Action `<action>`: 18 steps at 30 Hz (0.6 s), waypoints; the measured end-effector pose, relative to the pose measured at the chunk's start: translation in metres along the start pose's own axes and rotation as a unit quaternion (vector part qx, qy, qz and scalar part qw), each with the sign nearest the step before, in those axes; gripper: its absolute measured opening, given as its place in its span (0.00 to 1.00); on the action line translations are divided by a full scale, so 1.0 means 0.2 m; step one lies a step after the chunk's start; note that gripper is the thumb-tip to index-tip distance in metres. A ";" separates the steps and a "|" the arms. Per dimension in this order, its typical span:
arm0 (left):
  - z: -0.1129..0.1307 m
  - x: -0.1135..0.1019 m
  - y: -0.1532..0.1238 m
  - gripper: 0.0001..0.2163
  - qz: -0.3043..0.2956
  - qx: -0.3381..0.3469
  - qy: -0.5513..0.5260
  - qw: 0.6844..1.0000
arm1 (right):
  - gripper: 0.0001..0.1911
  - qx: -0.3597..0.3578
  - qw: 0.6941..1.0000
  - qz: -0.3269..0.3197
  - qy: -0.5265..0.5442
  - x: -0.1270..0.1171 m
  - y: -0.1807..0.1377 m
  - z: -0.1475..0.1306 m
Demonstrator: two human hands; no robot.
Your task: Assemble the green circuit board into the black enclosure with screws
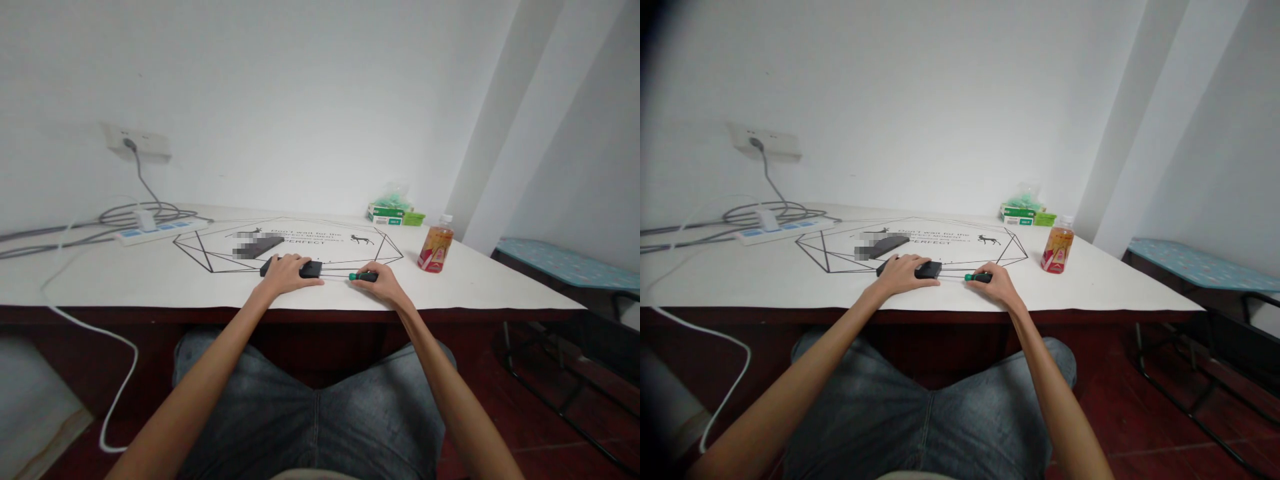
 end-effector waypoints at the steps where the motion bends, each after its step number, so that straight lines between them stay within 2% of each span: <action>1: 0.00 0.00 0.00 0.37 -0.001 0.000 0.002 1.000 | 0.16 -0.005 1.000 -0.001 -0.007 0.00 0.00 0.00; 6: 0.00 0.01 0.00 0.38 -0.006 -0.001 0.007 1.000 | 0.13 -0.046 0.997 -0.025 -0.060 0.03 -0.02 -0.05; 11: 0.00 0.01 0.00 0.39 -0.001 0.004 0.006 1.000 | 0.15 -0.027 0.993 -0.016 -0.115 0.03 -0.04 -0.05; 14: -0.01 0.01 0.00 0.38 0.000 -0.001 0.006 1.000 | 0.15 -0.027 0.995 -0.005 -0.096 0.02 -0.04 -0.05; 18: -0.01 0.01 0.00 0.38 -0.006 -0.005 0.008 1.000 | 0.17 -0.016 1.000 -0.006 -0.006 0.01 -0.02 -0.03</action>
Point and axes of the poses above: each hand's wrist, its own y-axis towards the middle knuckle, its own x-axis out of the palm, z = x × y, the point moved 8 cm from there along y, towards the middle knuckle, and after that the axes turned 4 degrees about x, right-handed, at the moved point
